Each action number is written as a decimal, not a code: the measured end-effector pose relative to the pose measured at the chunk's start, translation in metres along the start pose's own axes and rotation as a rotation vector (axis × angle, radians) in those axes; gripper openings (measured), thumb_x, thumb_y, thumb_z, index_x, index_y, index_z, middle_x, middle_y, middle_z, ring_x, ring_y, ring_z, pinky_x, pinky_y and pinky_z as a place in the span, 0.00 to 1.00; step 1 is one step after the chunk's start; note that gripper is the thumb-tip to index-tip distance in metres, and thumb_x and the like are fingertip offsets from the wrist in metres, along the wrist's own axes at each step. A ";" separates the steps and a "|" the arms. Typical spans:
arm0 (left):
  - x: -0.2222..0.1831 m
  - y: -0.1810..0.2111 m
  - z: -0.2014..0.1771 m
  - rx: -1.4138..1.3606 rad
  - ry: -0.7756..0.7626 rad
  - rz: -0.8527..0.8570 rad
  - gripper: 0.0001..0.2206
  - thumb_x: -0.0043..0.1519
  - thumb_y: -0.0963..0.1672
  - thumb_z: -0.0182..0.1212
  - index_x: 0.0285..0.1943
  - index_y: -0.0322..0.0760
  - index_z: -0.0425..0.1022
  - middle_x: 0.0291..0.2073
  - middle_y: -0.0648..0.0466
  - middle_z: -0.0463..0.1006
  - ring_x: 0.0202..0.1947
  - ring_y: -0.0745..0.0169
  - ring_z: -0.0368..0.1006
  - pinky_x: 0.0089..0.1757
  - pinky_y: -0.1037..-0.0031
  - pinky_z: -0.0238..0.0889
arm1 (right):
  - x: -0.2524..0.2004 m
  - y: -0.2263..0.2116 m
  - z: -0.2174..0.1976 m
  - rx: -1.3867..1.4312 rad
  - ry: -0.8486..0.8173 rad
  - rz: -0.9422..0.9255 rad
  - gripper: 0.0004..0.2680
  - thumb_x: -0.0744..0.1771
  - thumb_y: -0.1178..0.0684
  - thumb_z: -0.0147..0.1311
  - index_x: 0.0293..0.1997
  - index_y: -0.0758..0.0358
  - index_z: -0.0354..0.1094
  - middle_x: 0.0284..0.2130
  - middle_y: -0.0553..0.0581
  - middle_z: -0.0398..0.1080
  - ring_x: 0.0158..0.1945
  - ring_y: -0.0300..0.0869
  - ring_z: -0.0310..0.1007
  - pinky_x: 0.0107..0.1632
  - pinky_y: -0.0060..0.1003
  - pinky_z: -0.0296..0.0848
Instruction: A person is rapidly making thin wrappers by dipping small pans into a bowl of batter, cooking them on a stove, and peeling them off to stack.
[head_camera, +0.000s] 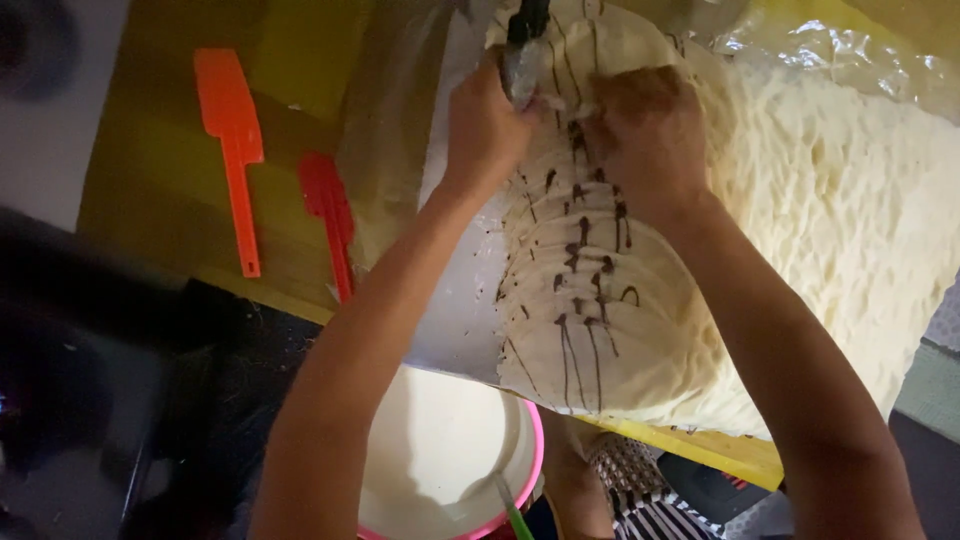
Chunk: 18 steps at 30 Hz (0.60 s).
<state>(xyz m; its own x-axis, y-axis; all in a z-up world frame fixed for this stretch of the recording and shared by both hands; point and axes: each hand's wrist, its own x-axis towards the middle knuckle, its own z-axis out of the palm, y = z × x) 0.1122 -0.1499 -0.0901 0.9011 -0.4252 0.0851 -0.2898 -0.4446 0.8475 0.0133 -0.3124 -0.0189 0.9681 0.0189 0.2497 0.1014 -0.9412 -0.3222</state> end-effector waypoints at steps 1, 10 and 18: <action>0.005 0.000 0.001 0.017 0.054 0.045 0.20 0.53 0.40 0.70 0.55 0.32 0.71 0.33 0.46 0.85 0.27 0.50 0.81 0.30 0.66 0.71 | 0.002 -0.001 -0.007 -0.059 0.027 -0.022 0.12 0.63 0.64 0.60 0.51 0.70 0.78 0.37 0.60 0.78 0.42 0.51 0.75 0.53 0.44 0.70; 0.077 0.036 -0.018 -0.047 -0.009 -0.007 0.11 0.61 0.50 0.57 0.32 0.42 0.78 0.13 0.61 0.76 0.10 0.74 0.67 0.13 0.79 0.57 | 0.012 0.077 -0.009 0.095 0.090 -0.011 0.08 0.69 0.71 0.58 0.50 0.71 0.81 0.41 0.63 0.81 0.28 0.48 0.70 0.33 0.40 0.68; 0.026 0.043 -0.042 -0.025 -0.029 0.109 0.14 0.61 0.47 0.66 0.51 0.40 0.70 0.36 0.53 0.84 0.31 0.59 0.83 0.29 0.71 0.74 | -0.015 0.047 -0.059 0.043 0.048 -0.039 0.05 0.73 0.72 0.65 0.52 0.75 0.80 0.46 0.66 0.80 0.38 0.49 0.76 0.41 0.39 0.72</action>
<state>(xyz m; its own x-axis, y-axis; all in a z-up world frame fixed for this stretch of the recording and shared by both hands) 0.1366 -0.1471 -0.0294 0.8550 -0.4927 0.1622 -0.3769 -0.3753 0.8469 -0.0097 -0.3773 0.0164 0.9514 0.0382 0.3056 0.1497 -0.9246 -0.3504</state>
